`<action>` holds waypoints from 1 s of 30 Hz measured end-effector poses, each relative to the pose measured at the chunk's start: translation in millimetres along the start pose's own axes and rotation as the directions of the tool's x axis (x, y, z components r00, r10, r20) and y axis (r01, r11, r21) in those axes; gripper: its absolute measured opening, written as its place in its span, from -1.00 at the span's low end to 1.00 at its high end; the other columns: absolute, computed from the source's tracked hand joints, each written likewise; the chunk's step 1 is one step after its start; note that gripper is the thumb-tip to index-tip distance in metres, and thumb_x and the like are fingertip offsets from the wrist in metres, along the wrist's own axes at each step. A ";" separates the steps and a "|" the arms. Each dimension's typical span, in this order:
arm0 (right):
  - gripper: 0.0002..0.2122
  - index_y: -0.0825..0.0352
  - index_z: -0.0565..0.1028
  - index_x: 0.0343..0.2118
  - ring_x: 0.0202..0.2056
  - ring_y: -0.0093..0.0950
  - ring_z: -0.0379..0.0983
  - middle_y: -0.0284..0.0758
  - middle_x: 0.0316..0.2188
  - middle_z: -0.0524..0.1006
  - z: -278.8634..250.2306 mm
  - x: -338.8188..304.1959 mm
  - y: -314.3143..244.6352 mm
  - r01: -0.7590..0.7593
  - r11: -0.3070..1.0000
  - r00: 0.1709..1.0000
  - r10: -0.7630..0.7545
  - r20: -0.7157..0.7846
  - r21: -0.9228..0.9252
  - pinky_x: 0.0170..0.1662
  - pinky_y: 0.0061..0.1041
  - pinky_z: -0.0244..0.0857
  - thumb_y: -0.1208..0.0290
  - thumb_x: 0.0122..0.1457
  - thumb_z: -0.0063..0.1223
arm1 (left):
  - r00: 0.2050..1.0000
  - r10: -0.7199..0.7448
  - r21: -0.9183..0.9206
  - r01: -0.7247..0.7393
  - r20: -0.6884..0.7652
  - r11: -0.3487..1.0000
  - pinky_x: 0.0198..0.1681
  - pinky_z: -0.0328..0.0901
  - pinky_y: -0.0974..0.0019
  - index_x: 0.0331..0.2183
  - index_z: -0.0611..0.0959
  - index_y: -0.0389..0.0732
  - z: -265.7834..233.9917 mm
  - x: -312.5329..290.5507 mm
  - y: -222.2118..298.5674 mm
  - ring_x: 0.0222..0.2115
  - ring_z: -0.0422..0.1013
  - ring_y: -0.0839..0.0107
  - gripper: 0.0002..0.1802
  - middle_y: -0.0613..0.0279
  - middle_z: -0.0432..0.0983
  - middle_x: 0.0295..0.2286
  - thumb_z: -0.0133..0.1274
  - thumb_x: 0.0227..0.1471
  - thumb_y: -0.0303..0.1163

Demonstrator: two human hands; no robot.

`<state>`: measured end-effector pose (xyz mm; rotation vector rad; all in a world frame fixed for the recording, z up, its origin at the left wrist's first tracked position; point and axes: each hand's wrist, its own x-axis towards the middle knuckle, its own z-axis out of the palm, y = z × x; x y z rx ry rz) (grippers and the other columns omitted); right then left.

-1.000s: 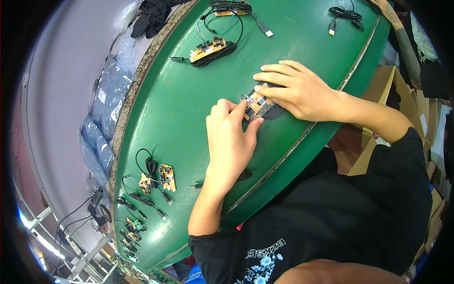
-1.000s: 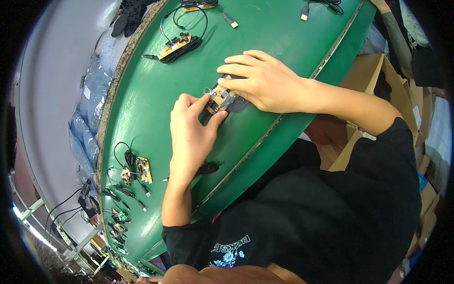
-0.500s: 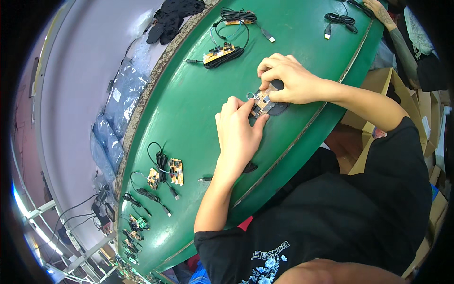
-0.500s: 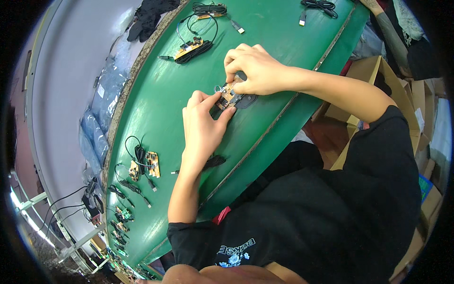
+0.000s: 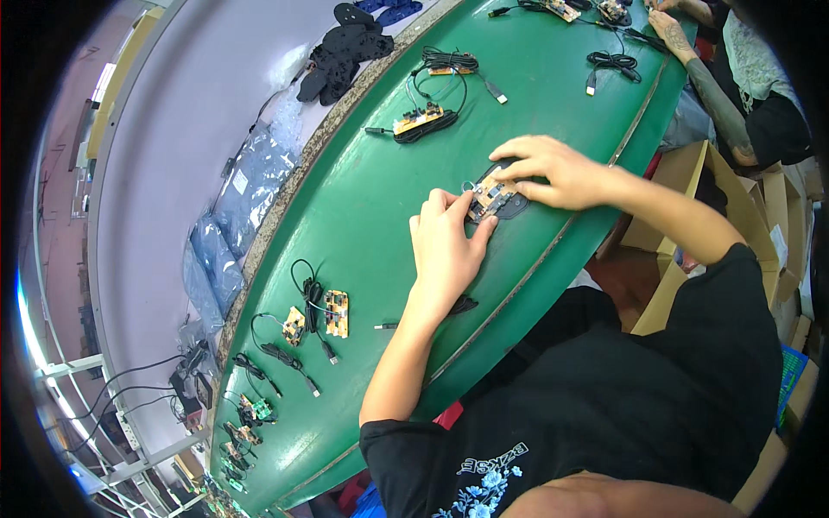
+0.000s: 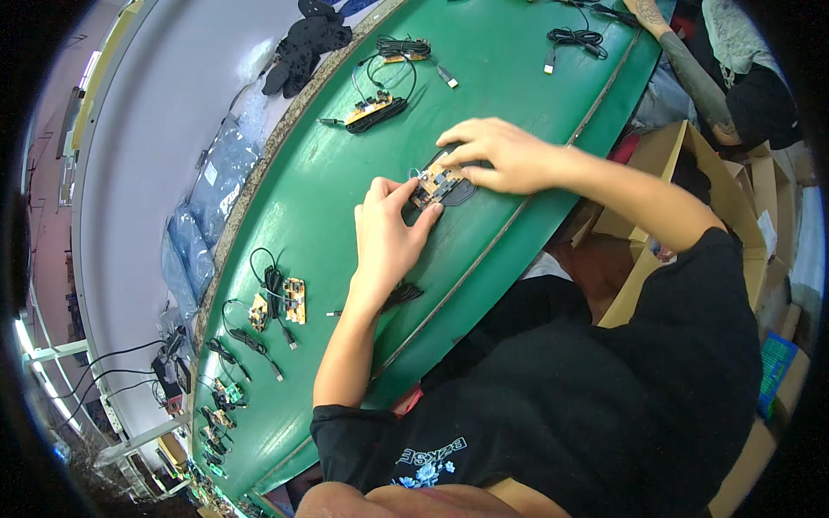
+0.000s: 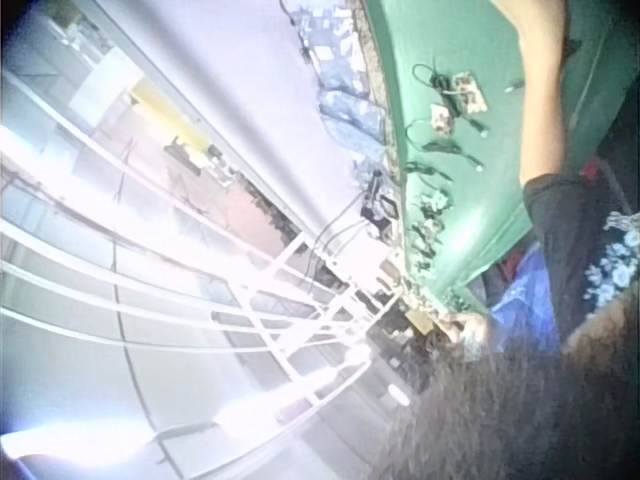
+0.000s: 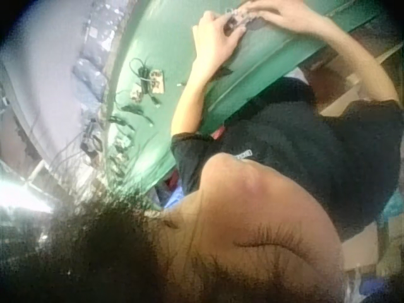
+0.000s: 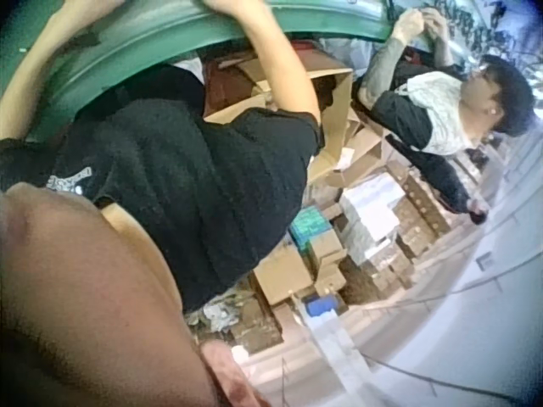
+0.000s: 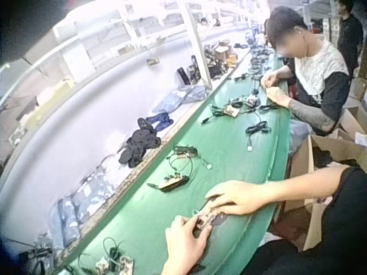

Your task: The person assembles computer mice by fitting internal PCB boards and circuit components into plastic shells by hand.

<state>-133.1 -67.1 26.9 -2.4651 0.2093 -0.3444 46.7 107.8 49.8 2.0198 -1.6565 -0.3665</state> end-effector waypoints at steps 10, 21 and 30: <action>-0.74 0.25 0.58 -0.07 0.16 -0.20 0.32 -0.17 0.09 0.44 6.2 1.4 -16.7 -0.018 0.976 0.994 -0.005 -0.105 -0.219 0.22 -0.18 0.14 0.40 0.19 0.04 | 0.993 0.104 0.204 -0.090 -0.058 0.975 -0.19 0.20 0.11 -0.16 0.63 -0.29 12.6 -2.1 9.0 -0.22 0.39 0.16 -0.63 0.09 0.42 -0.27 0.24 0.01 -0.28; -0.70 0.25 0.53 -0.04 0.11 -0.21 0.37 -0.21 0.02 0.49 42.8 15.1 -31.4 0.057 0.954 0.964 -0.129 -0.232 -0.295 0.22 -0.18 0.15 0.25 0.24 0.00 | 0.979 0.144 0.074 -0.134 -0.145 0.988 -0.08 0.35 0.03 -0.03 0.57 -0.27 -9.0 -29.0 -17.8 -0.14 0.45 0.03 -0.48 -0.06 0.49 -0.14 0.27 -0.01 -0.24; -0.73 0.32 0.52 -0.20 0.03 -0.15 0.41 -0.15 -0.06 0.47 -49.1 48.2 27.5 -0.304 0.867 0.692 -0.084 -0.717 -0.395 0.09 -0.22 0.31 0.57 -0.04 0.03 | 0.949 0.154 -0.168 -0.205 -0.277 0.964 -0.37 0.35 0.27 -0.29 0.70 -0.28 -25.4 -112.2 -69.0 -0.47 0.44 0.28 -0.85 0.17 0.52 -0.47 0.22 0.02 -0.49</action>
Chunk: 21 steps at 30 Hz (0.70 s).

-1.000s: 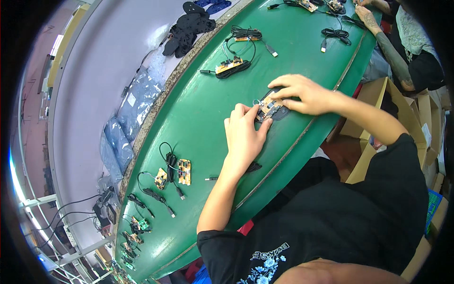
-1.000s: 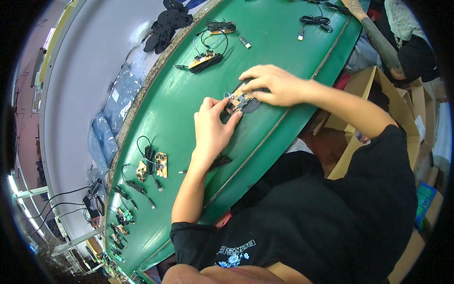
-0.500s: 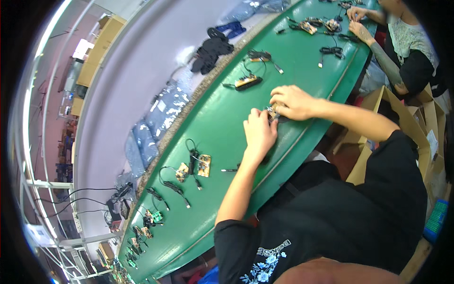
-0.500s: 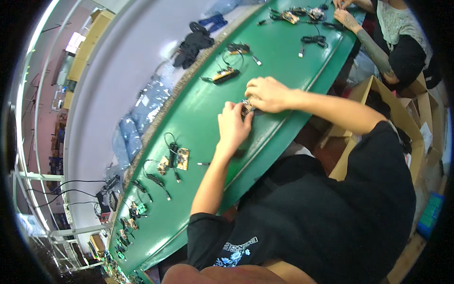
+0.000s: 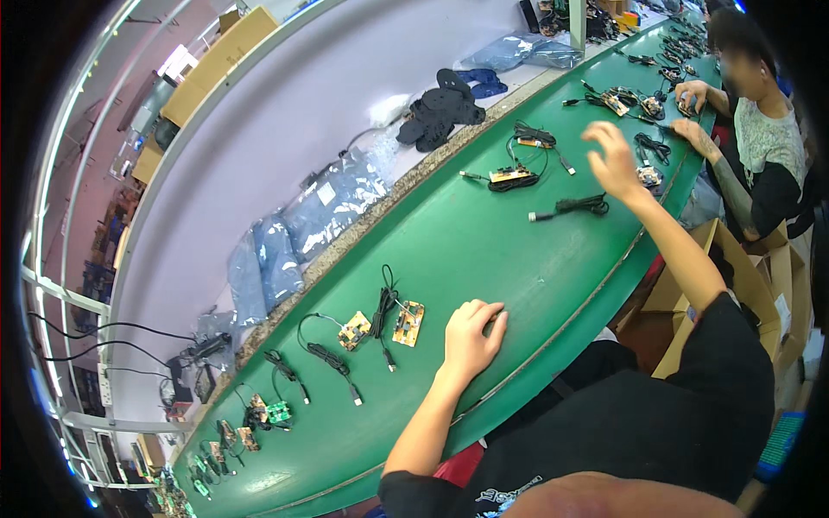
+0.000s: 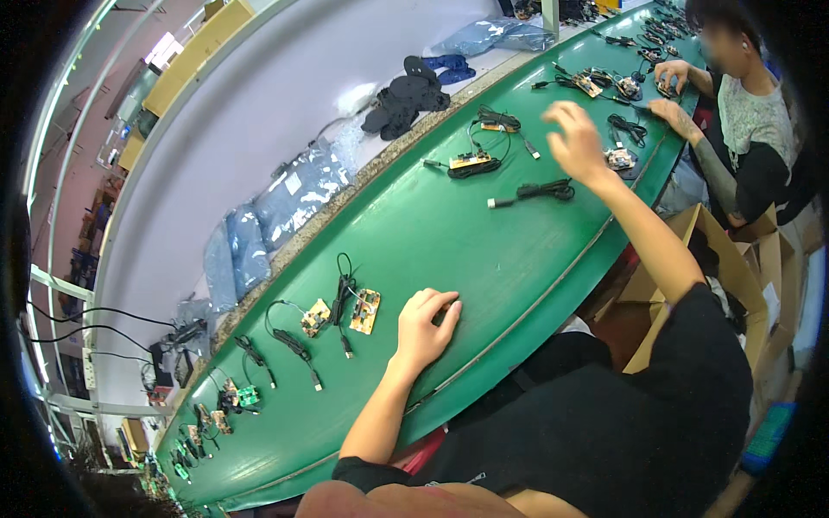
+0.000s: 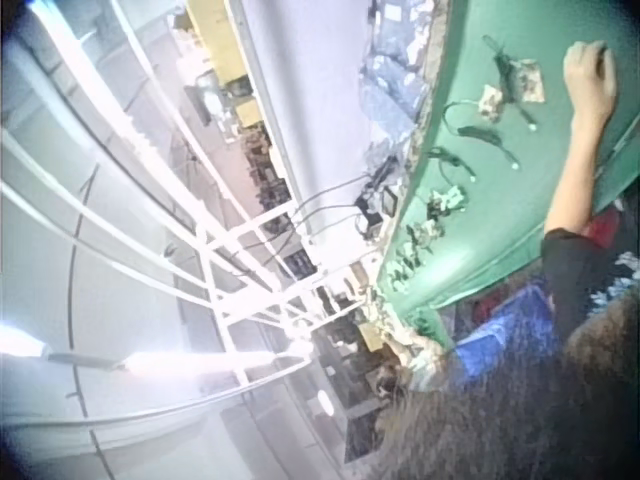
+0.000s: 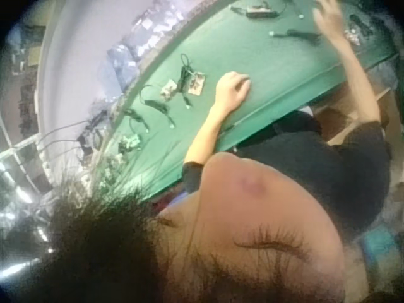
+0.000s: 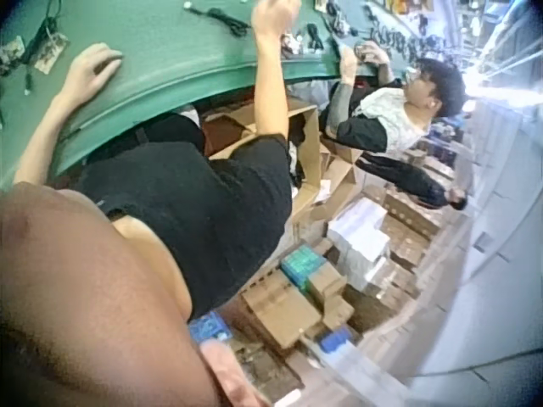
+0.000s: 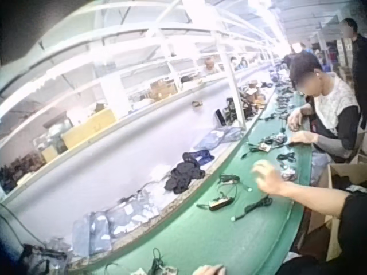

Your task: The person assembles computer mice by fitting internal PCB boards and circuit components into plastic shells by hand.

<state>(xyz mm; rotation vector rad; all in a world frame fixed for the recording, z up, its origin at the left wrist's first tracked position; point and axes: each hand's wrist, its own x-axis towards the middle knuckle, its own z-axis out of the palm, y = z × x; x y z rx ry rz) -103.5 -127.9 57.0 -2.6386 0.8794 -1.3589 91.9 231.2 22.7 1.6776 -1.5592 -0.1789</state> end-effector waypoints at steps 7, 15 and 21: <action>-0.51 0.25 0.50 0.10 -0.10 -0.12 0.55 -0.08 -0.17 0.62 195.3 121.9 -117.6 -0.343 0.892 0.860 0.172 0.480 0.294 0.04 -0.24 0.38 0.25 0.05 0.07 | 1.000 -0.026 -0.058 0.025 -0.011 0.998 -0.33 0.33 0.23 -0.30 0.70 -0.27 -5.4 -7.4 -1.9 -0.44 0.43 0.24 -0.84 0.18 0.52 -0.48 0.23 0.01 -0.47; -0.74 0.31 0.68 -0.21 -0.37 -0.55 0.51 -0.33 -0.41 0.63 217.6 127.9 -139.4 -0.752 0.322 0.652 0.491 0.578 0.575 -0.36 -0.52 0.37 0.27 0.13 0.17 | 0.992 -0.057 -0.118 0.044 -0.109 0.992 -0.20 0.33 0.18 -0.22 0.66 -0.29 -0.9 -14.8 -8.3 -0.28 0.46 0.13 -0.76 0.08 0.54 -0.33 0.21 0.03 -0.43; -0.66 0.40 0.49 0.06 -0.52 -0.63 0.46 -0.29 -0.27 0.62 49.3 -13.3 -199.7 -0.707 0.459 0.563 -0.095 0.821 0.538 -0.51 -0.59 0.31 0.49 0.22 0.11 | 0.918 -0.136 0.248 0.239 -0.372 0.939 0.23 0.02 -0.10 0.24 0.27 -0.37 -3.6 -4.3 11.8 0.19 0.13 -0.12 -0.10 -0.23 0.21 0.14 0.30 -0.03 -0.23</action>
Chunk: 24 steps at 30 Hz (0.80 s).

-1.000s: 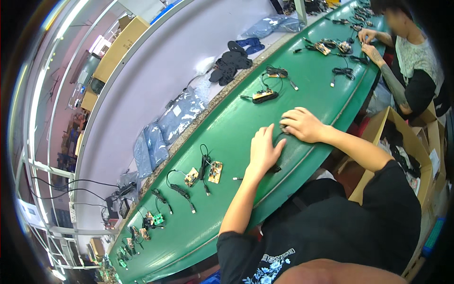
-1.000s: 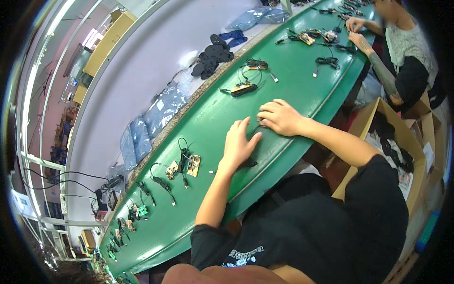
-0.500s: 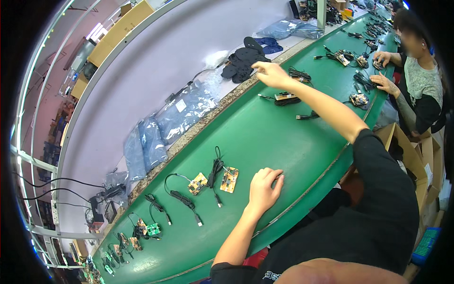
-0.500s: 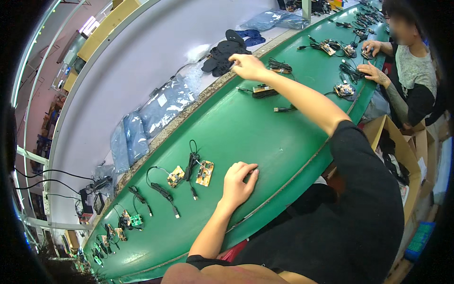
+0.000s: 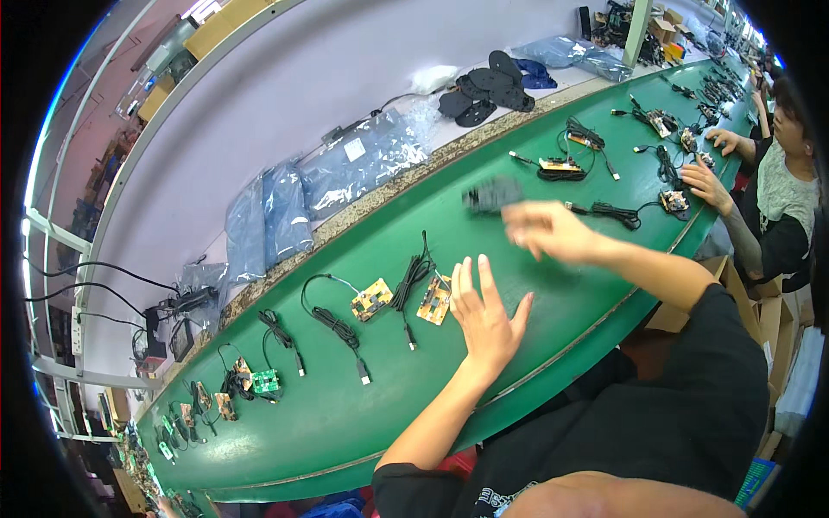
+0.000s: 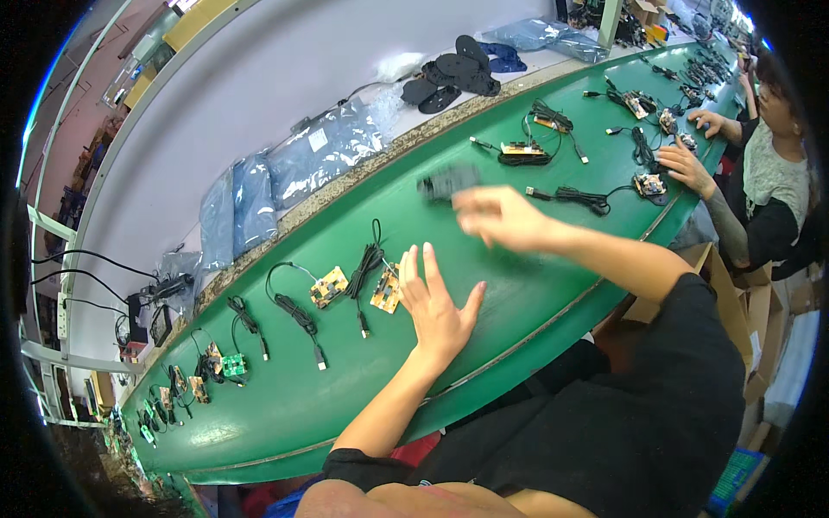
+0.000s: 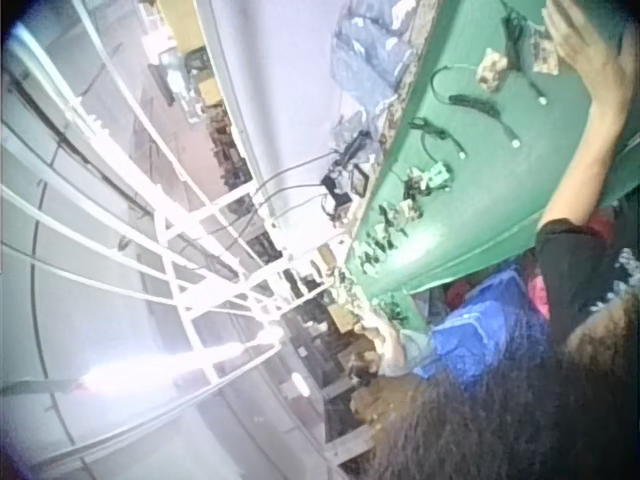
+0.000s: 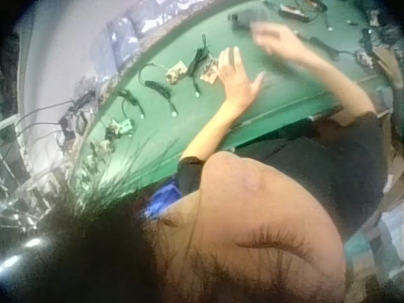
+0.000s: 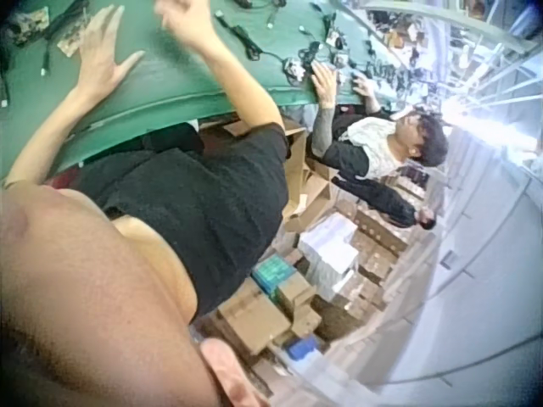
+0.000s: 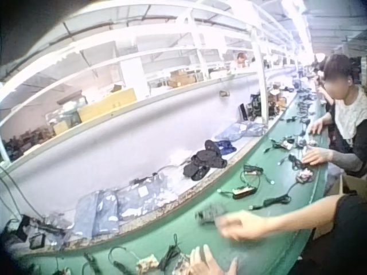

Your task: The person assembles computer mice by fitting internal PCB boards and circuit components into plastic shells by hand.

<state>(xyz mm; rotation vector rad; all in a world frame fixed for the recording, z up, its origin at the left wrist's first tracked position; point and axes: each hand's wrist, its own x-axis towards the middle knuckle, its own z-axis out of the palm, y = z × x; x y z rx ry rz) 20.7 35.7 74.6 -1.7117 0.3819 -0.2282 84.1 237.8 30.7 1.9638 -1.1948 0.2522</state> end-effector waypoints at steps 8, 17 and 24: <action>-0.79 0.44 0.60 -0.26 -0.31 -0.45 0.59 -0.21 -0.39 0.65 -10.3 126.4 4.5 0.366 0.837 0.895 -0.437 -0.094 -0.406 -0.19 -0.40 0.43 0.40 0.14 0.10 | 0.961 0.014 0.083 -0.038 0.276 0.996 0.25 0.02 -0.09 0.11 0.47 -0.35 8.2 -8.7 -11.4 0.22 0.13 -0.13 -0.32 -0.21 0.27 0.14 0.19 0.07 -0.13; -0.81 0.24 0.62 -0.17 0.01 -0.18 0.42 -0.22 -0.08 0.52 -24.0 261.8 40.2 0.125 0.516 0.904 -0.411 -0.116 -0.847 0.05 -0.18 0.36 0.42 0.16 0.10 | 0.974 -0.036 -0.067 0.052 0.223 0.996 0.23 0.08 -0.11 0.15 0.42 -0.37 8.3 3.6 -15.8 0.20 0.14 -0.21 -0.29 -0.32 0.18 0.17 0.24 0.00 -0.29; -0.87 0.37 0.50 -0.25 -0.19 -0.10 0.54 -0.09 -0.35 0.58 -3.5 180.7 13.0 0.418 0.742 0.774 -0.593 -0.221 -0.525 -0.16 -0.19 0.38 0.43 0.23 0.04 | 0.983 0.117 0.095 -0.132 0.144 0.987 0.26 0.07 -0.10 0.26 0.27 -0.32 29.0 75.2 -49.8 0.23 0.11 -0.23 -0.13 -0.33 0.12 0.22 0.24 0.02 -0.21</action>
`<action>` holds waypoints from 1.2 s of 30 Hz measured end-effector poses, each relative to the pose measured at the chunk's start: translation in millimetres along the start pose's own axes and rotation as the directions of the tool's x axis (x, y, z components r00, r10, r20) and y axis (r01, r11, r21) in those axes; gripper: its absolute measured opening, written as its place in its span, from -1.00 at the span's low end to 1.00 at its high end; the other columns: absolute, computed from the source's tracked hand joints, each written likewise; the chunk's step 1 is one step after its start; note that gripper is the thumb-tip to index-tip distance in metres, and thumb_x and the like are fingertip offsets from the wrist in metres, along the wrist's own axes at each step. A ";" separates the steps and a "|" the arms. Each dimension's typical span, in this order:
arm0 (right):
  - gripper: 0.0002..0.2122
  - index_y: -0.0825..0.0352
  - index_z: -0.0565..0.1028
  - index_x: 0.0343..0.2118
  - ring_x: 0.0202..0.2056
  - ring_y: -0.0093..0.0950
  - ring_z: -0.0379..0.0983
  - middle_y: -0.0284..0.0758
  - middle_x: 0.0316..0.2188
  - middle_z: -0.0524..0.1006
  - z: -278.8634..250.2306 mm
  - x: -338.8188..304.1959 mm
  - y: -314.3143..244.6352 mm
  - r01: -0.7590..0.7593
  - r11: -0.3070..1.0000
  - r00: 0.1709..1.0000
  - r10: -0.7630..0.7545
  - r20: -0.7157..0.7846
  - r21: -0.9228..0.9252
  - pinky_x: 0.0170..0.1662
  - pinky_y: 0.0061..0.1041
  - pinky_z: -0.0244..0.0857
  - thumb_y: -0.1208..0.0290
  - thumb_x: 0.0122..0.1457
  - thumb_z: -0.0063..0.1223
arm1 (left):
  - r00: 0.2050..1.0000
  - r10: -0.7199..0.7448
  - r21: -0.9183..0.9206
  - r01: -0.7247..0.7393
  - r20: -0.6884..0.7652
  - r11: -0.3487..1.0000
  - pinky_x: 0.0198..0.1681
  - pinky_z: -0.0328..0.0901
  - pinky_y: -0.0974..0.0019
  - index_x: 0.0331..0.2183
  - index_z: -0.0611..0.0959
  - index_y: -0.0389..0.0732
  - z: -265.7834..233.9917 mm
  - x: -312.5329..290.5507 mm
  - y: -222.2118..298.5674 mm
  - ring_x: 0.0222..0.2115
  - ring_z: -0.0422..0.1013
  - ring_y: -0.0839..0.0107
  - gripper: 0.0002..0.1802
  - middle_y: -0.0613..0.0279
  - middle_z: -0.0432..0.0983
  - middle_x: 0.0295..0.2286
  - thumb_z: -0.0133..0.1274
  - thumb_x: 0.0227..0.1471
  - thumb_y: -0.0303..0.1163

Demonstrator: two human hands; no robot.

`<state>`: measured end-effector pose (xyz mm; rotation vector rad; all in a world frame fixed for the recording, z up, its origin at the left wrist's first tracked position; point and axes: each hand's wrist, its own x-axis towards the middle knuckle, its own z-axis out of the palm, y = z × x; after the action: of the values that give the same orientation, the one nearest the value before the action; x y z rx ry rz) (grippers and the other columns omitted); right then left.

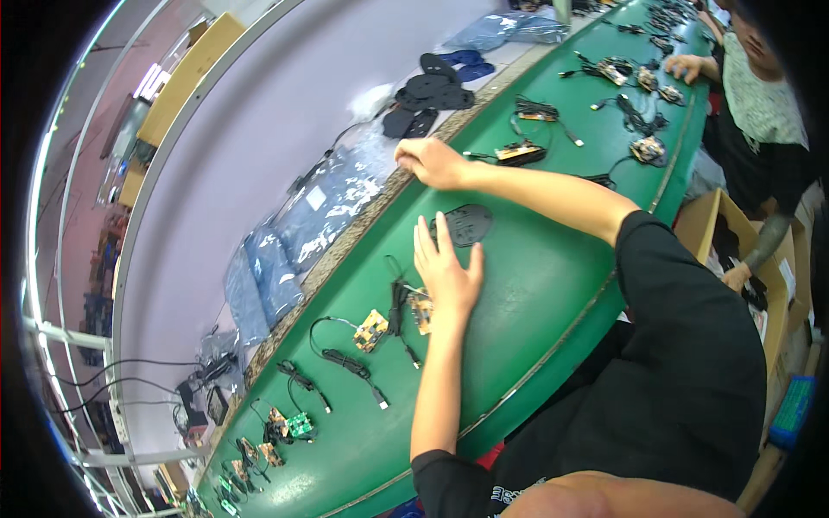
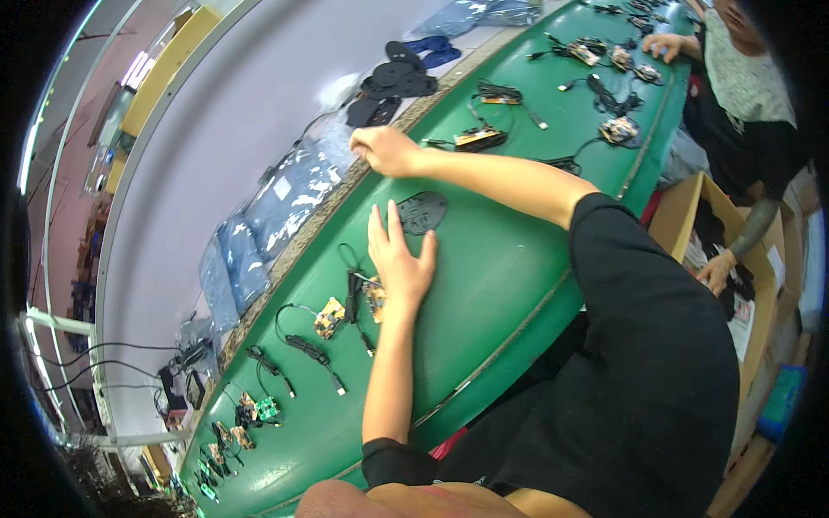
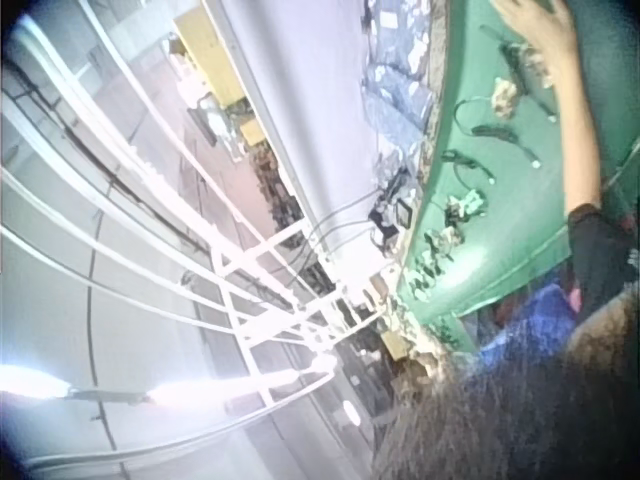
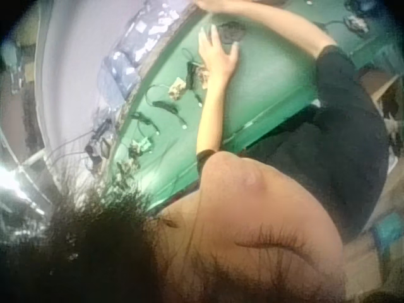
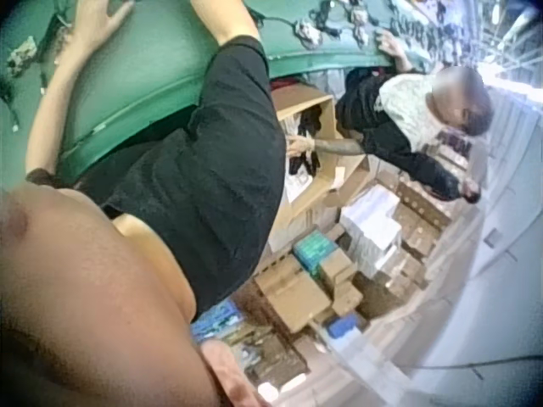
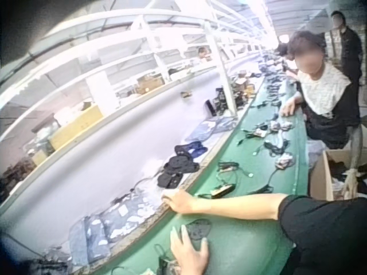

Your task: The person assembles computer mice by fitting internal PCB boards and circuit components into plastic shells by hand.

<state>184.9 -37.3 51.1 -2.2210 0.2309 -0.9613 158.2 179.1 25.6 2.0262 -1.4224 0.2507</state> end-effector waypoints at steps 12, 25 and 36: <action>-0.86 0.37 0.62 -0.24 -0.29 -0.34 0.60 -0.22 -0.33 0.64 -140.0 -213.5 -53.5 -0.168 0.984 0.970 0.154 0.188 0.061 -0.18 -0.37 0.44 0.50 0.14 0.23 | 0.983 0.141 -0.060 -0.135 0.115 0.989 0.12 0.13 0.03 0.17 0.46 -0.20 -25.9 -62.0 62.9 0.06 0.28 0.03 -0.30 -0.06 0.40 0.01 0.25 0.01 -0.20; -0.91 0.25 0.58 -0.41 -0.01 -0.31 0.39 -0.32 -0.11 0.51 -101.2 -201.0 -64.4 -0.007 1.000 0.937 0.012 0.350 -0.014 0.10 -0.28 0.18 0.47 -0.03 0.20 | 0.984 0.080 -0.173 -0.052 0.160 0.984 0.08 0.19 0.09 0.10 0.51 -0.28 -20.3 -59.7 47.9 0.01 0.36 0.09 -0.34 0.07 0.50 -0.04 0.32 -0.04 -0.33; -0.77 0.33 0.53 -0.25 -0.05 -0.32 0.44 -0.26 -0.13 0.51 -105.3 -194.1 -64.1 -0.231 0.954 0.938 0.165 0.304 0.194 0.04 -0.31 0.31 0.51 -0.05 0.13 | 0.987 0.085 -0.196 -0.057 0.137 0.979 0.09 0.20 0.08 0.08 0.52 -0.29 -19.7 -62.1 45.5 0.03 0.36 0.08 -0.38 0.05 0.50 -0.03 0.30 -0.03 -0.35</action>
<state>-32.9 34.1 33.2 -2.0471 0.1980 -0.5213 96.8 229.5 27.9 1.8697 -1.5472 -0.0047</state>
